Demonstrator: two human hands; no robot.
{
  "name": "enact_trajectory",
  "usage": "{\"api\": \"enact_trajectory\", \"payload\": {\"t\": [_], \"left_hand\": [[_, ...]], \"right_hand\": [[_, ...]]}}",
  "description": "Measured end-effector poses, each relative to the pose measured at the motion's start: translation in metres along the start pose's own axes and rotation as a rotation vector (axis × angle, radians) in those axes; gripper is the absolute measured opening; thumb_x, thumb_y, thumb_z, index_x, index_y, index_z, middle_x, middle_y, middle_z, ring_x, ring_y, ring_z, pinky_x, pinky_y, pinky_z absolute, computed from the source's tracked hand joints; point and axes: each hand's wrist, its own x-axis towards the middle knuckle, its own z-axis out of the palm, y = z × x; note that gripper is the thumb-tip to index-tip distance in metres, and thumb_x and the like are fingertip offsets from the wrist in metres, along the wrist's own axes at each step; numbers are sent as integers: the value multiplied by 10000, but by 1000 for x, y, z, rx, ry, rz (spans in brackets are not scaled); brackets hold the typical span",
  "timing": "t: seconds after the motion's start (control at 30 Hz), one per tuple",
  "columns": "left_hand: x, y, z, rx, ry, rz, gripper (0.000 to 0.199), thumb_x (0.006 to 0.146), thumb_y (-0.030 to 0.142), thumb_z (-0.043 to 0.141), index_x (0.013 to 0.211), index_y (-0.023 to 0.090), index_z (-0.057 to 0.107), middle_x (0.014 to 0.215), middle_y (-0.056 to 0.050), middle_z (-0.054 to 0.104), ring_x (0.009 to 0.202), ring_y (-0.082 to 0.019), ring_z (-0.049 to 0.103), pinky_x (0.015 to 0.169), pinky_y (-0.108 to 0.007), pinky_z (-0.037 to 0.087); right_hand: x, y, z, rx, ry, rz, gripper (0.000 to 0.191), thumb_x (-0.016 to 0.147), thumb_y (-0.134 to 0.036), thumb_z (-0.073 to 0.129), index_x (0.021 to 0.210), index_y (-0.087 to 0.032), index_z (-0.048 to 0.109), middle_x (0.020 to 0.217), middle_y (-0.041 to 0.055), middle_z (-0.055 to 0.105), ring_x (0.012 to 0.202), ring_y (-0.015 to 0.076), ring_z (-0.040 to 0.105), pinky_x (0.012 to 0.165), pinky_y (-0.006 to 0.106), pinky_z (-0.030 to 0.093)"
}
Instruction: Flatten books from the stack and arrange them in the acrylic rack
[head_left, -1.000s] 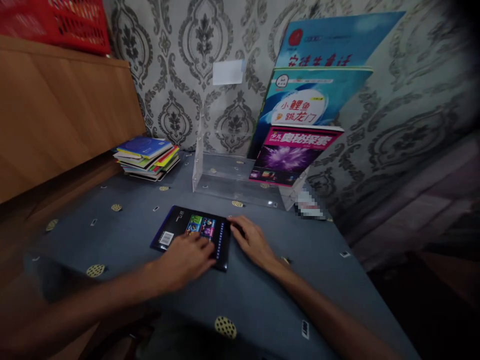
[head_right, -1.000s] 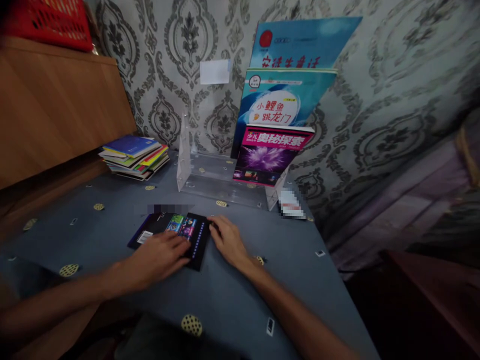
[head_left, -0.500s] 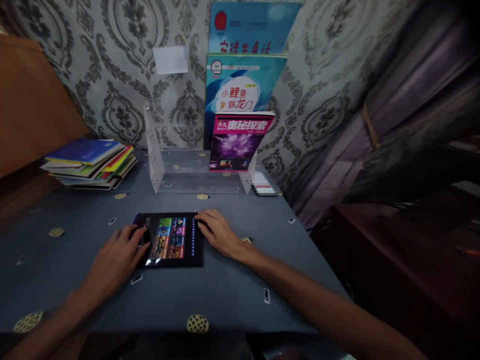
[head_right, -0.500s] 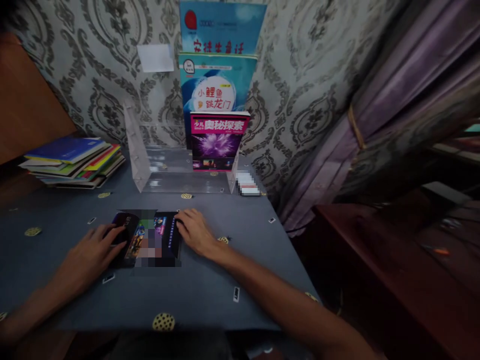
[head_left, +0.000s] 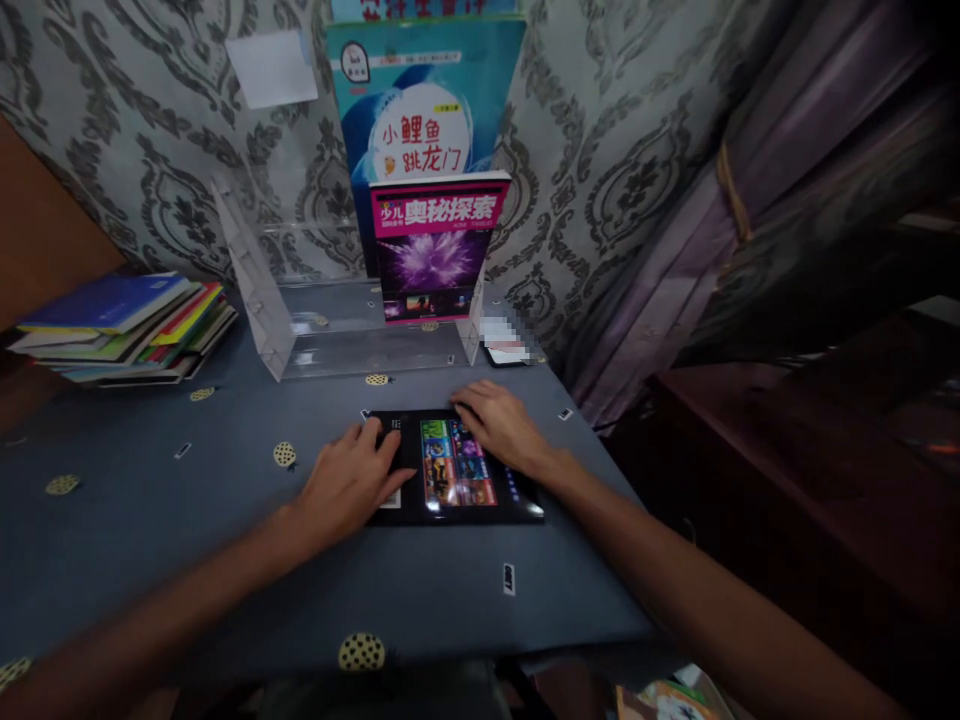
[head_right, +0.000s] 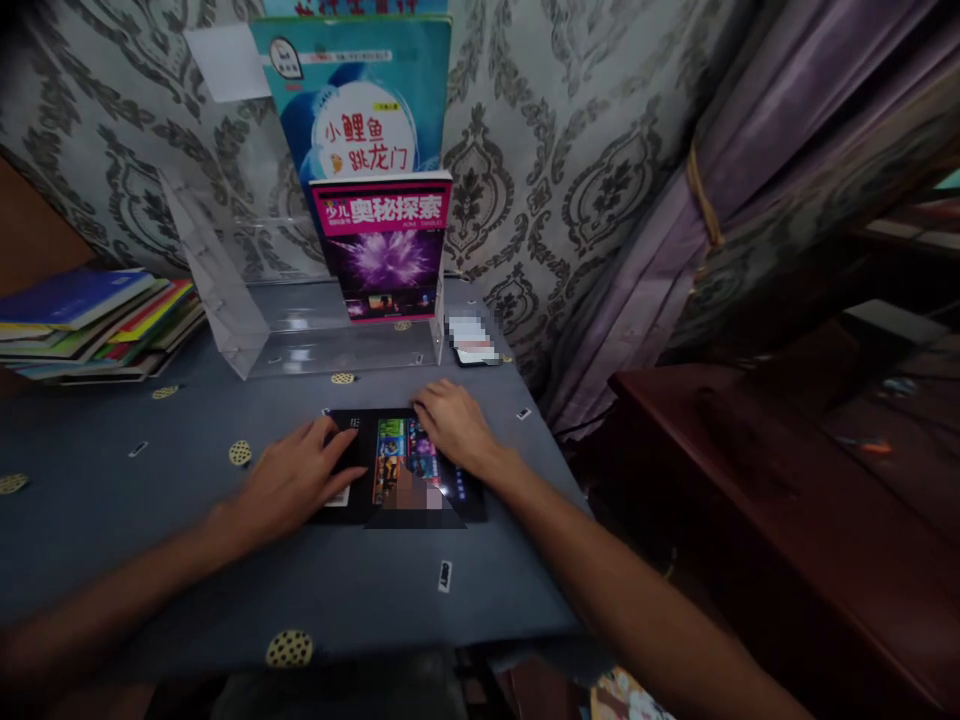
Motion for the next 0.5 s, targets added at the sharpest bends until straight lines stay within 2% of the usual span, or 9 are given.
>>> {"api": "enact_trajectory", "payload": {"t": [0.1,0.2,0.33,0.43,0.5], "left_hand": [[15,0,4,-97,15,65,311,1019,387,471,1200,184,620,1152,-111,609,994,-255,641,729,-337,563],[20,-15,18,-281,126,109,302,1038,316,400,1200,187,620,1092,-87,629,890,-212,654,742,-343,560],[20,-45,38,-618,321,122,292,1035,283,382,1163,187,626,997,-59,684,893,-193,670,828,-343,547],[19,-59,45,-807,349,30,256,1015,300,429,1145,199,624,975,-43,718,897,-188,685,838,-338,550],[19,-62,46,-883,347,-28,251,1004,301,436,1145,201,618,990,-46,727,918,-192,689,851,-350,553]], "right_hand": [[-3,8,-10,-129,-17,25,232,980,-187,490,1021,-169,717,985,131,712,966,287,614,840,423,474],[-5,-2,-13,-139,0,-12,233,988,-189,483,1010,-161,714,981,136,713,965,288,618,845,435,474],[-11,-37,-8,96,-3,-262,252,1007,-179,469,1128,-156,689,1152,128,719,1111,252,616,953,441,487],[-12,-62,-4,245,-123,-465,264,1012,-184,474,1188,-163,669,1245,108,705,1253,217,562,1052,429,462],[-10,-72,-1,249,-204,-531,258,1003,-181,494,1192,-173,669,1244,93,710,1259,215,557,1075,435,449]]}}
